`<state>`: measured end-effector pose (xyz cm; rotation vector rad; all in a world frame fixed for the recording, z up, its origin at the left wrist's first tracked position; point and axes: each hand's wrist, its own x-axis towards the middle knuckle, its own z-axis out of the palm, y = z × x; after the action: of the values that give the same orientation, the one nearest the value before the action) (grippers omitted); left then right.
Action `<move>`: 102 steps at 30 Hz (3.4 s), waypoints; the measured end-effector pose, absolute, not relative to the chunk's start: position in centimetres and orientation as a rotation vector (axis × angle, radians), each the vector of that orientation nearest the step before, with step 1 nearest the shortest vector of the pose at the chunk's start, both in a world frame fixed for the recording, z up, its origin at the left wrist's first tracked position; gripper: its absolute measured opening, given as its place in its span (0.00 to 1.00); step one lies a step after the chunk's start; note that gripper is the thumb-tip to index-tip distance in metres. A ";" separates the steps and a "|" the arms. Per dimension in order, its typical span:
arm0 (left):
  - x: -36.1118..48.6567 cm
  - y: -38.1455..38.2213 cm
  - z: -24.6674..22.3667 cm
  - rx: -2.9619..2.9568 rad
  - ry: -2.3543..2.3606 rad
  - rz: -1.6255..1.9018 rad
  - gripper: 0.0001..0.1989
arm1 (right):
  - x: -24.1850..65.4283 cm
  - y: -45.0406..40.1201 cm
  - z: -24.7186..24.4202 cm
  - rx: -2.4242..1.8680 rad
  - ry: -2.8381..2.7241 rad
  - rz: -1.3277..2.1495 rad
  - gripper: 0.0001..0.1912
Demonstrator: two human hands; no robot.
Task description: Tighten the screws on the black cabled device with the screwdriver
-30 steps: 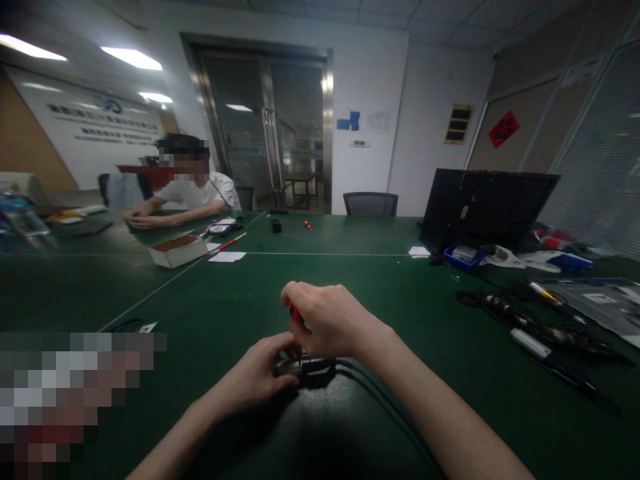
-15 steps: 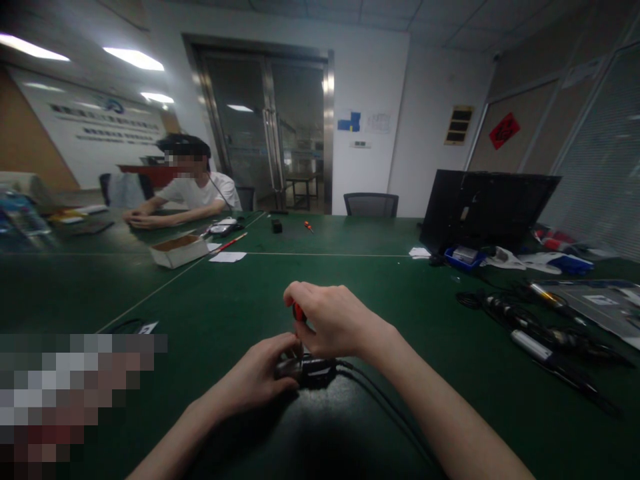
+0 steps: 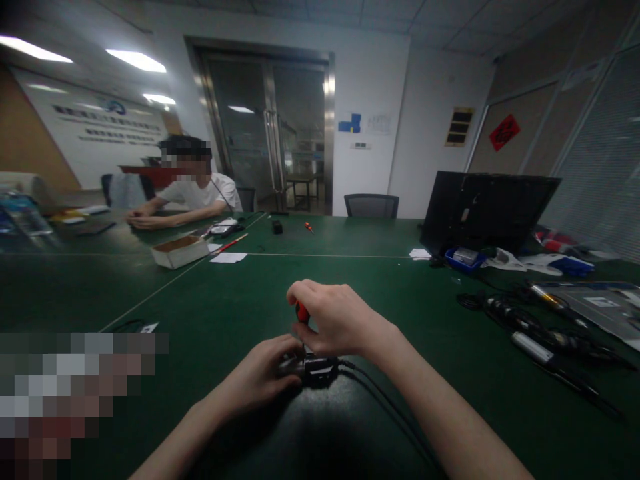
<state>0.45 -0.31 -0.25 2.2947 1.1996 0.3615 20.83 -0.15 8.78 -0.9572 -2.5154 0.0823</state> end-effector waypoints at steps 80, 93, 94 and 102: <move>0.7 -0.2 -1.0 2.426 1.113 0.386 0.12 | 20.9 -0.1 9.1 -0.954 -2.515 0.026 0.11; 0.6 0.1 -1.5 2.463 1.082 0.393 0.12 | 20.9 0.4 8.8 -1.032 -2.537 -0.123 0.13; 0.6 0.1 -1.5 2.462 1.079 0.392 0.12 | 20.9 0.4 8.8 -1.032 -2.537 -0.130 0.15; 0.5 0.1 -1.5 2.444 1.102 0.372 0.12 | 20.9 -0.1 9.1 -0.989 -2.512 0.069 0.10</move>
<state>0.52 0.13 -1.49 2.4440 1.1023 0.3718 20.92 -0.15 9.12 -0.9894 -2.5124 0.0689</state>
